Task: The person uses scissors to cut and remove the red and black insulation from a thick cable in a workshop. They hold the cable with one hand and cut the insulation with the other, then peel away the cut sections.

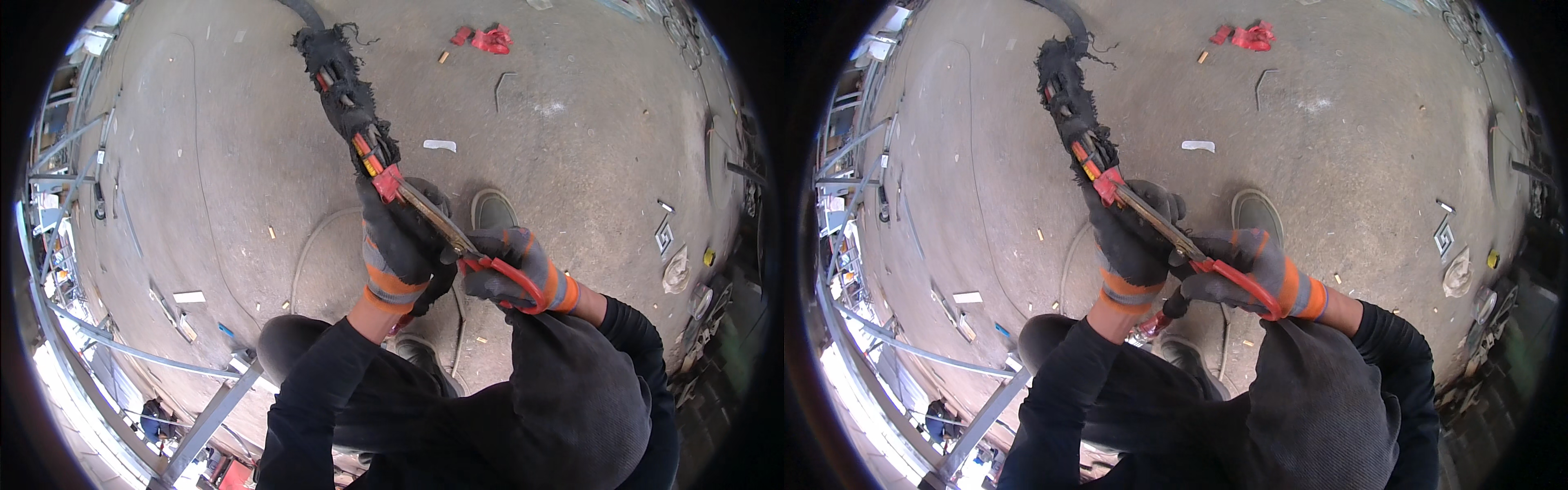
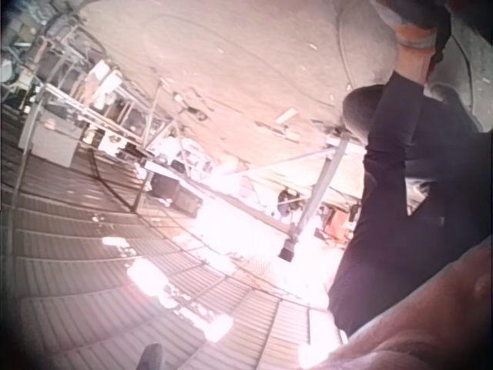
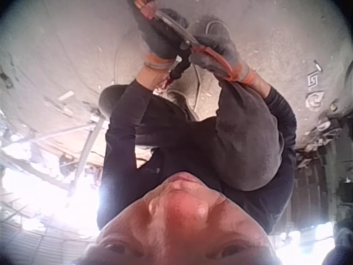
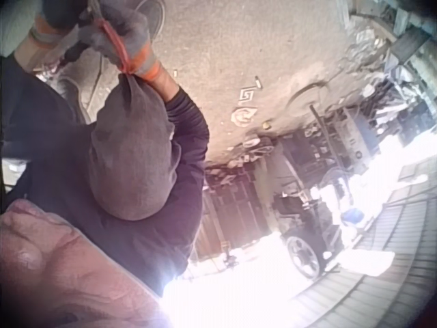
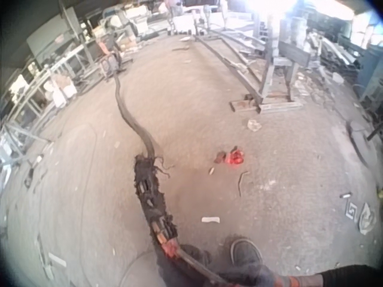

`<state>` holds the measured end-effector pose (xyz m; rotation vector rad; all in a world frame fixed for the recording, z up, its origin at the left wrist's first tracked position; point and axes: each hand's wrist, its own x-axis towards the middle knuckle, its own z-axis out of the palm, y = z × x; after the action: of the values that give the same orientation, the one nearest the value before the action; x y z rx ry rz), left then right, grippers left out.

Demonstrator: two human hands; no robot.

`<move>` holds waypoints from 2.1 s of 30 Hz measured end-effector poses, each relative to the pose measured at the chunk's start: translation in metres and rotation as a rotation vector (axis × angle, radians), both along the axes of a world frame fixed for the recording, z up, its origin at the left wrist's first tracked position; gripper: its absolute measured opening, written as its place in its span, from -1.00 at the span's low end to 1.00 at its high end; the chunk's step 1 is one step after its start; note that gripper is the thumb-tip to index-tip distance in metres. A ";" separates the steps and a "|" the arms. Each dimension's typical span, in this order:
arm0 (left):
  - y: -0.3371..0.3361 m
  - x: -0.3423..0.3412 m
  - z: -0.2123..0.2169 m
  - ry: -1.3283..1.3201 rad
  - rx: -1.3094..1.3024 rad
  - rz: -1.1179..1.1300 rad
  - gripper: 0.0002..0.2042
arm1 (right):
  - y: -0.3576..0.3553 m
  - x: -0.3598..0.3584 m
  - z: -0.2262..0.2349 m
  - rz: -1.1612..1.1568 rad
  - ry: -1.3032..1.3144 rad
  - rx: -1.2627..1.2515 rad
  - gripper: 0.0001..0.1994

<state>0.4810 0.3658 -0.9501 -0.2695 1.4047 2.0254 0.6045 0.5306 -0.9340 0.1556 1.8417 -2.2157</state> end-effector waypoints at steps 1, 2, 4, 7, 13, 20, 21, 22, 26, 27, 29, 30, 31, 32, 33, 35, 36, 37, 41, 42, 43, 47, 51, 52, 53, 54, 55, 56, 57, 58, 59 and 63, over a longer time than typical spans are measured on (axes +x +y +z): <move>0.000 -0.001 0.000 -0.004 0.007 0.004 -0.21 | 0.001 0.000 0.001 0.020 -0.010 -0.005 -0.50; 0.001 -0.002 -0.001 -0.020 -0.011 0.011 -0.21 | 0.001 0.000 0.001 0.025 -0.014 -0.006 -0.50; 0.000 -0.002 -0.002 -0.048 0.056 -0.008 -0.20 | 0.002 0.001 0.000 0.037 -0.144 -0.129 -0.47; -0.001 -0.001 -0.003 -0.048 0.088 -0.041 -0.21 | 0.005 0.003 -0.002 0.039 -0.129 -0.150 -0.44; -0.002 0.003 -0.001 -0.188 0.162 0.008 -0.22 | 0.007 0.011 -0.003 0.029 -0.079 -0.206 -0.42; -0.003 0.006 -0.008 -0.073 0.132 -0.015 -0.14 | -0.002 0.004 0.000 -0.091 0.004 -0.117 -0.50; -0.004 0.006 -0.009 -0.068 0.136 -0.013 -0.14 | -0.003 0.002 0.001 -0.059 0.003 -0.112 -0.47; -0.004 0.005 -0.010 -0.071 0.146 -0.004 -0.13 | -0.003 -0.001 0.001 -0.029 0.001 -0.106 -0.45; -0.006 0.002 -0.006 -0.077 0.160 -0.040 -0.14 | 0.002 -0.007 0.004 0.019 0.036 -0.047 -0.43; -0.006 0.003 -0.004 -0.087 0.133 0.003 -0.15 | 0.007 -0.006 0.005 0.045 -0.071 -0.088 -0.43; -0.006 0.003 0.000 -0.126 0.103 0.105 -0.17 | 0.025 0.001 0.005 0.150 -0.237 -0.135 -0.43; -0.008 0.001 0.002 -0.129 0.097 0.101 -0.20 | 0.035 0.006 0.004 0.146 -0.164 -0.025 -0.43; -0.011 -0.002 0.004 -0.124 0.141 0.070 -0.21 | 0.044 0.009 -0.002 0.141 0.007 0.106 -0.43; -0.014 -0.005 0.006 -0.118 0.185 0.039 -0.23 | 0.051 0.013 -0.007 0.093 0.169 0.230 -0.44; -0.015 -0.008 0.006 -0.117 0.290 0.030 -0.25 | 0.054 0.018 -0.014 -0.045 0.040 0.164 -0.42; -0.018 -0.010 0.005 -0.097 0.501 0.014 -0.29 | 0.056 0.021 -0.034 -0.274 0.021 0.336 -0.48; -0.019 -0.008 0.005 -0.128 0.470 0.019 -0.31 | 0.054 0.015 -0.048 -0.324 0.013 0.663 -0.55; -0.019 -0.004 0.004 -0.132 0.449 0.020 -0.33 | 0.052 0.012 -0.058 -0.236 -0.023 0.922 -0.57; -0.017 0.006 -0.002 -0.329 0.562 -0.102 -0.49 | 0.043 0.017 -0.051 -0.419 -0.310 0.501 -0.54; -0.016 0.006 -0.005 -0.267 0.432 -0.176 -0.53 | 0.041 0.021 -0.039 -0.473 -0.232 0.341 -0.55; -0.015 0.005 -0.009 -0.192 0.349 -0.236 -0.56 | 0.041 0.024 -0.025 -0.512 -0.238 0.210 -0.56; -0.015 0.002 -0.019 0.097 0.100 -0.380 -0.70 | 0.035 0.022 0.020 -0.473 -0.159 0.171 -0.52; -0.014 0.008 -0.016 0.841 -0.392 -0.449 -0.79 | 0.025 0.002 0.025 -0.445 -0.101 0.410 -0.46; -0.013 0.009 -0.015 0.908 -0.465 -0.448 -0.79 | 0.024 -0.001 0.023 -0.438 -0.075 0.462 -0.45; -0.011 0.009 -0.013 0.821 -0.453 -0.422 -0.78 | 0.023 -0.001 0.023 -0.426 -0.095 0.453 -0.44; -0.010 0.010 -0.011 0.609 -0.391 -0.363 -0.78 | 0.022 -0.001 0.021 -0.413 -0.114 0.443 -0.43; -0.009 0.009 -0.010 0.409 -0.307 -0.312 -0.78 | 0.021 0.000 0.022 -0.391 -0.122 0.451 -0.42; -0.008 0.009 -0.009 0.451 -0.313 -0.291 -0.77 | 0.019 0.001 0.023 -0.369 -0.126 0.446 -0.43; -0.008 0.008 -0.009 0.499 -0.300 -0.278 -0.77 | 0.017 0.002 0.025 -0.390 -0.115 0.341 -0.44; -0.008 0.008 -0.010 0.507 -0.309 -0.271 -0.76 | 0.015 0.000 0.026 -0.361 -0.065 0.405 -0.44; -0.009 0.009 -0.011 0.515 -0.318 -0.264 -0.76 | 0.012 -0.003 0.028 -0.351 0.006 0.459 -0.43; -0.011 0.022 -0.023 0.604 -0.308 -0.296 -0.69 | 0.004 -0.029 0.030 -0.281 0.264 0.654 -0.39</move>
<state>0.5028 0.3547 -0.9732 0.4390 1.9877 1.7034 0.5754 0.5348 -0.9041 0.2632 2.7919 -1.7596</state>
